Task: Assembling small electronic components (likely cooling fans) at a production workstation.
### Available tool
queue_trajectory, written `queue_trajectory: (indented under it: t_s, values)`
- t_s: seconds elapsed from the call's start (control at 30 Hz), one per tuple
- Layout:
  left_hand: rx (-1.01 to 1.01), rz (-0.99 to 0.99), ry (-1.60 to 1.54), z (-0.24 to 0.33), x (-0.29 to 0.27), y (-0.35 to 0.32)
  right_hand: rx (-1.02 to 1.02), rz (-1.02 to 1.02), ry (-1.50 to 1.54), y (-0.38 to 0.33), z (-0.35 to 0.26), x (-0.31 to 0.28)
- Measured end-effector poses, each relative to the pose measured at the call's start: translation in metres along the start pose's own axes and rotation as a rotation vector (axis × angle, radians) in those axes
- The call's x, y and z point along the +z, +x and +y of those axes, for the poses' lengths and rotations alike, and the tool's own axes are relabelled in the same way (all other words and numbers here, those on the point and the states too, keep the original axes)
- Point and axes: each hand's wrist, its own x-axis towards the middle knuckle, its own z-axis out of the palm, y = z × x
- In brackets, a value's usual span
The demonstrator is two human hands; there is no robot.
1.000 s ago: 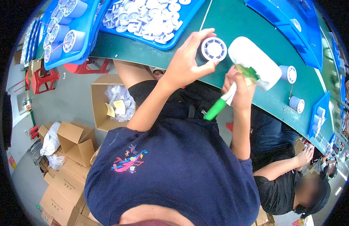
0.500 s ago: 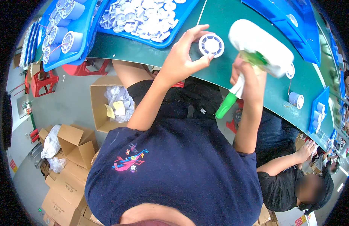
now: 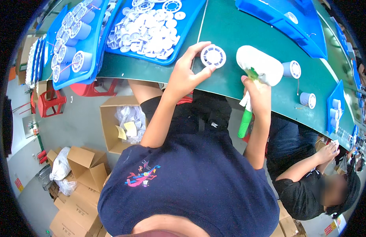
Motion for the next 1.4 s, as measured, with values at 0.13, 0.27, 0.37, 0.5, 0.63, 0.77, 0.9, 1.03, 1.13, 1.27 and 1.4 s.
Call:
queue_trajectory:
  t_s: [0.13, 0.27, 0.37, 0.5, 0.63, 0.77, 0.9, 1.03, 1.13, 1.27, 1.4]
  values:
    - [0.018, 0.117, -0.049, -0.001, 0.009, 0.004, -0.151, 0.106, -0.005, -0.009, 0.006, -0.011]
    - [-0.030, 0.134, 0.010, 0.003, 0.025, 0.023, -0.209, 0.101, -0.258, -0.020, -0.011, -0.016]
    - [-0.019, 0.115, 0.080, 0.002, 0.047, 0.051, -0.247, 0.073, -0.373, -0.030, -0.010, -0.022]
    - [0.088, 0.025, 0.248, -0.006, 0.094, 0.099, -0.412, 0.020, -0.444, -0.045, -0.009, -0.015]
    - [-0.189, -0.423, -0.101, 0.007, 0.122, 0.136, -0.497, 0.088, -0.621, -0.043, -0.016, 0.004]
    - [-0.043, -0.632, -0.060, 0.046, 0.105, 0.144, -0.515, 0.194, -0.644, -0.026, -0.015, 0.015]
    - [0.178, -0.486, 0.049, 0.070, 0.077, 0.172, -0.656, 0.409, -0.534, -0.005, -0.025, 0.017]
    - [0.519, -0.232, 0.322, 0.058, 0.065, 0.235, -0.832, 0.447, -0.318, 0.012, -0.061, 0.003]
    - [0.653, -0.130, 0.424, 0.021, 0.087, 0.286, -0.866, 0.487, -0.385, 0.041, -0.099, -0.026]
    - [0.537, -0.243, 0.654, -0.013, 0.106, 0.317, -0.778, 0.519, -0.472, 0.057, -0.129, -0.053]
    - [0.306, -0.505, 0.943, -0.014, 0.102, 0.344, -0.769, 0.467, -0.372, 0.041, -0.128, -0.055]
